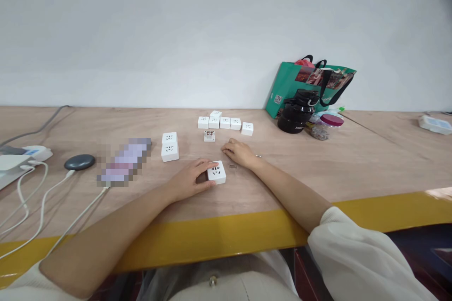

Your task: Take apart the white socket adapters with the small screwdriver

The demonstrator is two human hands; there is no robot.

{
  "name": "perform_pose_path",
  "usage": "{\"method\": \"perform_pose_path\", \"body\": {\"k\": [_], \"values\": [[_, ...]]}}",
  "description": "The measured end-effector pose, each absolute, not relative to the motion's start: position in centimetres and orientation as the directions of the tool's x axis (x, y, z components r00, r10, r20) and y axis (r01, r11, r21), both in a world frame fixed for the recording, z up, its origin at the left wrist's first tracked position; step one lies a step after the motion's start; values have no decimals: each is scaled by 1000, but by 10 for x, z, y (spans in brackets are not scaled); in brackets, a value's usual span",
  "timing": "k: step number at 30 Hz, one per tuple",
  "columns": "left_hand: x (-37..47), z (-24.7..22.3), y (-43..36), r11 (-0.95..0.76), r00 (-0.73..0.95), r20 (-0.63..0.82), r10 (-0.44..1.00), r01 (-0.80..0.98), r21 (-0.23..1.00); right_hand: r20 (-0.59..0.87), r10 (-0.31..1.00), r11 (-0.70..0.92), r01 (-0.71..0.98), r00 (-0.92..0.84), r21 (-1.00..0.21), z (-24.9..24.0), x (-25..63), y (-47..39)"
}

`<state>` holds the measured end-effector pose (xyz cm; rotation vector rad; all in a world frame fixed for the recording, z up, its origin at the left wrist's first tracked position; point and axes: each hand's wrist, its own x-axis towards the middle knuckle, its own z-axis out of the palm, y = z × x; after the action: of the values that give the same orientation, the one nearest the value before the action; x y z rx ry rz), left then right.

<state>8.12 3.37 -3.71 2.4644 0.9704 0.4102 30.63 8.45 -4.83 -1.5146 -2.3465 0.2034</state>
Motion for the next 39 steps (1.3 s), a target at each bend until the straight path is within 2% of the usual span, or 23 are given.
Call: {"method": "perform_pose_path", "body": {"k": [5, 11, 16, 22, 27, 34, 39], "values": [[82, -36, 33, -644, 704, 108, 702, 564, 518, 214, 921, 382, 864, -327, -327, -45, 304, 81], [83, -32, 30, -639, 702, 106, 705, 562, 526, 269, 916, 394, 793, -298, -465, -37, 305, 76], [83, -31, 31, -638, 704, 101, 703, 561, 528, 254, 908, 417, 668, -332, -616, -27, 298, 66], [82, -33, 32, -651, 709, 117, 696, 554, 519, 180, 865, 391, 403, -468, -828, -19, 282, 47], [82, -32, 32, -617, 688, 96, 720, 570, 542, 196, 842, 417, 374, -503, -828, -24, 278, 43], [83, -30, 31, -608, 680, 85, 728, 583, 538, 319, 781, 568, 399, -537, -720, -30, 276, 44], [83, -29, 30, -610, 682, 92, 726, 575, 546, 297, 778, 574, 436, -554, -693, -29, 279, 44]]}}
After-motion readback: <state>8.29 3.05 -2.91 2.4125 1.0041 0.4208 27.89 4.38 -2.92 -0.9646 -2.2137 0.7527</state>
